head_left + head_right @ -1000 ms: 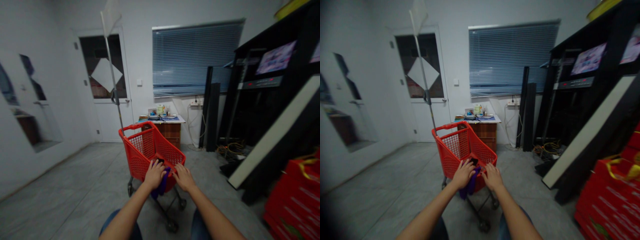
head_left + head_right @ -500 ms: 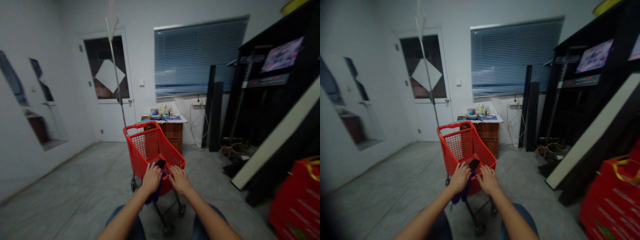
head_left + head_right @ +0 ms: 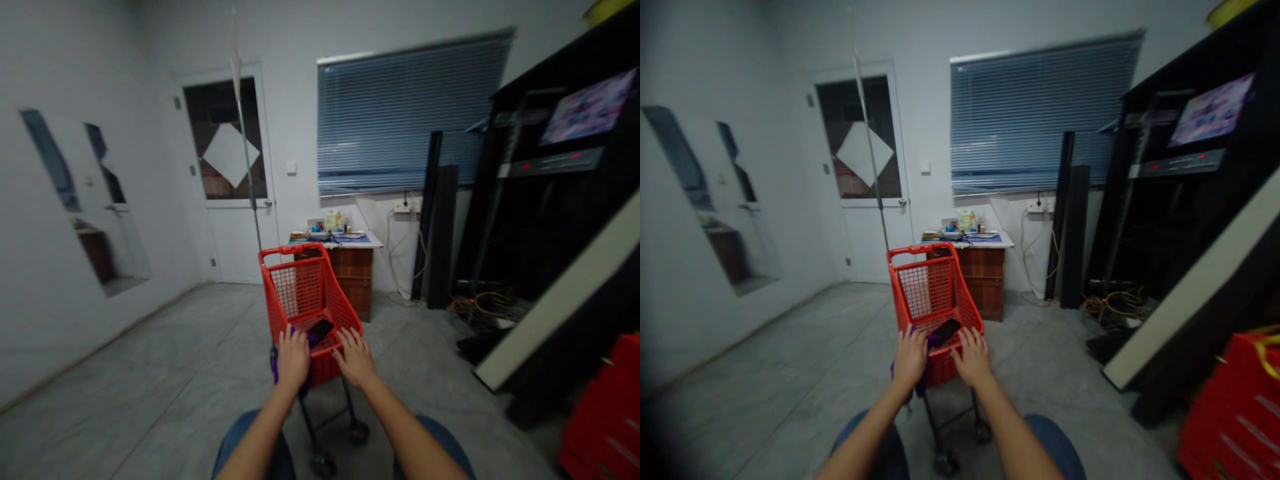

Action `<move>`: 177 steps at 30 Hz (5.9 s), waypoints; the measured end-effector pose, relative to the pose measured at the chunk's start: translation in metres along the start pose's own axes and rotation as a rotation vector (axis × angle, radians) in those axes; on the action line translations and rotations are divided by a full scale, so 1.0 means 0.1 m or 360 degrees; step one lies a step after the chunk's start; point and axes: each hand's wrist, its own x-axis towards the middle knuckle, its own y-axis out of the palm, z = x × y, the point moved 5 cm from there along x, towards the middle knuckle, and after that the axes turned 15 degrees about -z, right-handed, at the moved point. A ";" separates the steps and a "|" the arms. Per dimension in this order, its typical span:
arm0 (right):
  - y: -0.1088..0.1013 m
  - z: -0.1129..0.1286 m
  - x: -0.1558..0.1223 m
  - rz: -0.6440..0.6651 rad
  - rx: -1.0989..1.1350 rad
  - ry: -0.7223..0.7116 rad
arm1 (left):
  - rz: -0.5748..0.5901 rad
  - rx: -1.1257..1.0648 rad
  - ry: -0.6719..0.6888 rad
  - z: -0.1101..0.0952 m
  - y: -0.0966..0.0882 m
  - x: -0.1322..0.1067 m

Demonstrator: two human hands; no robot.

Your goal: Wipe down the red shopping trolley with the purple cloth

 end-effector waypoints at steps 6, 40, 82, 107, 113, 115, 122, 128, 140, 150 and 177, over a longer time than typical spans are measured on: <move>0.00 -0.03 0.04 0.0040 0.0005 -0.0081 | -0.0028 -0.0138 0.0131 0.09 0.00 -0.17; 0.01 0.01 0.04 -0.0049 0.0131 -0.0062 | 0.0058 -0.0107 0.0121 -0.17 0.22 0.02; 0.06 0.03 -0.02 -0.0048 0.0208 -0.0062 | -0.0024 -0.0070 0.0066 -0.25 0.15 0.02; -0.23 0.15 -0.07 0.0067 0.0086 -0.0188 | -0.0005 -0.0131 0.0077 0.47 0.10 -0.02; -0.20 0.05 -0.06 0.0023 0.0097 -0.0198 | 0.0210 -0.0433 0.0297 -0.12 0.12 -0.10; -0.21 0.03 -0.08 0.0012 0.0109 -0.0195 | 0.0280 -0.0403 0.0290 -0.01 0.15 -0.04; -0.16 -0.03 -0.07 0.0039 0.0156 -0.0135 | 0.0225 -0.0152 0.0130 0.32 0.20 0.14; -0.09 -0.11 -0.09 -0.0064 0.0137 -0.0137 | 0.0181 -0.0287 0.0291 -0.34 0.16 -0.06; -0.05 -0.19 -0.14 -0.0123 0.0163 -0.0171 | 0.0245 -0.0189 0.0108 -0.14 0.24 0.10; -0.24 -0.29 0.24 -0.0209 -0.0042 -0.0089 | 0.0259 -0.0363 0.0250 -0.61 0.17 -0.11; -0.14 0.46 0.20 -0.0184 -0.0106 -0.0104 | -0.0098 -0.0256 -0.0216 -0.16 0.06 -0.22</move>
